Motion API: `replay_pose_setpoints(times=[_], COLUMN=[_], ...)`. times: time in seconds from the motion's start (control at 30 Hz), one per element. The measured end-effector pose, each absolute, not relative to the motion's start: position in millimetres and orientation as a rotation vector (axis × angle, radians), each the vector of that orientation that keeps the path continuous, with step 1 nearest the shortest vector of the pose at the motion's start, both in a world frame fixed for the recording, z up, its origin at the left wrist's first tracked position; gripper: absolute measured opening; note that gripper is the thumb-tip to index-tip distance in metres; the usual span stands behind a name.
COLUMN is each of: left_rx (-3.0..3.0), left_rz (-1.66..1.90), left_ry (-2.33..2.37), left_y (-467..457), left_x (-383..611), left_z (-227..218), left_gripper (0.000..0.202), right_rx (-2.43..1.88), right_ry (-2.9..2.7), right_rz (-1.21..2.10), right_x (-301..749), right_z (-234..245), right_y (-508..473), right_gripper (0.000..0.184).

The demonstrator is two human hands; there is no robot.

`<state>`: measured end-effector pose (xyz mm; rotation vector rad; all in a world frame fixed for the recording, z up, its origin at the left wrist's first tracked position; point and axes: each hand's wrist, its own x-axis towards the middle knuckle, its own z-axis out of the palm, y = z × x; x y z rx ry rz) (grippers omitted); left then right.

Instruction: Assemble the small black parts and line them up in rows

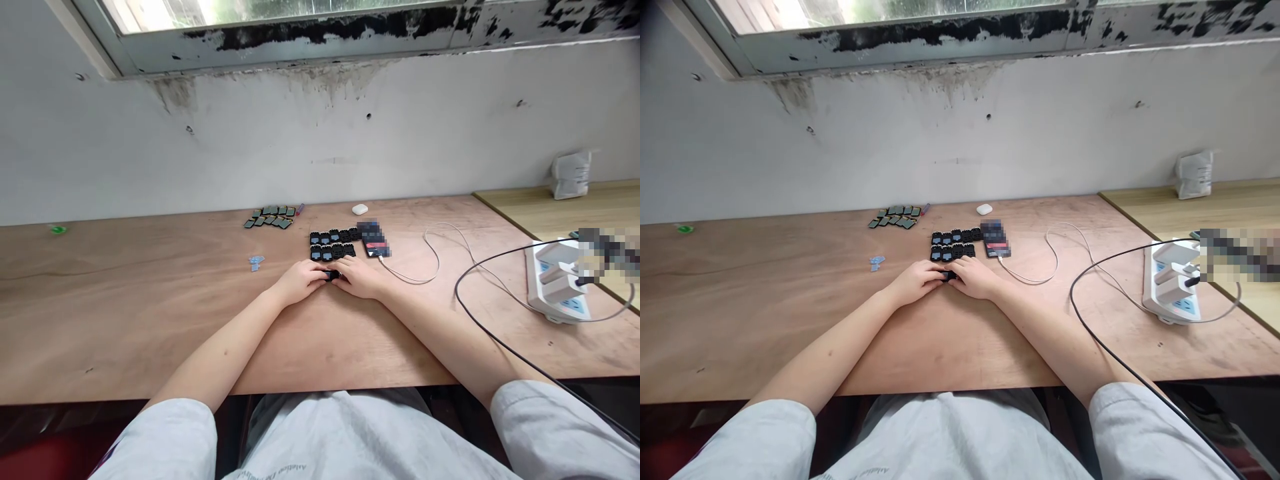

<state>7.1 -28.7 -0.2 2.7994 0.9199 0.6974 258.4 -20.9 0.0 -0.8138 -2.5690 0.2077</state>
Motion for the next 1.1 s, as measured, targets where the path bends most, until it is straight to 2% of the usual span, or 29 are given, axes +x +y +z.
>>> replay_pose_setpoints(times=[0.17, 0.3, 0.63, 0.83, 0.97, 1.1], left_rx=[2.931, 2.920, 2.774, 2.723, 2.712, 2.620], left_rz=[0.447, 0.410, 0.583, 0.688, 0.850, 1.086], left_ry=[0.963, 0.967, 1.014, 0.968, 0.975, 1.389], left_y=[-38, -40, -33, -31, -29, -21], left_x=[12, 13, 7, 9, 5, -11], left_z=[17, 20, 4, -2, -6, -4], left_gripper=[0.029, 0.031, 0.031, 0.023, 0.025, 0.024], right_rx=[-0.813, -0.813, -0.821, -0.820, -0.797, -0.796], right_ry=[-2.548, -2.544, -2.540, -2.543, -2.453, -2.351], right_rz=[0.216, 0.233, 0.242, 0.240, 0.224, 0.219], right_x=[258, 258, 257, 258, 258, 260], right_z=[-1, 0, 3, 1, -2, -4], right_y=[-19, -19, -21, -20, -23, -22], right_gripper=[0.037, 0.038, 0.037, 0.035, 0.049, 0.059])
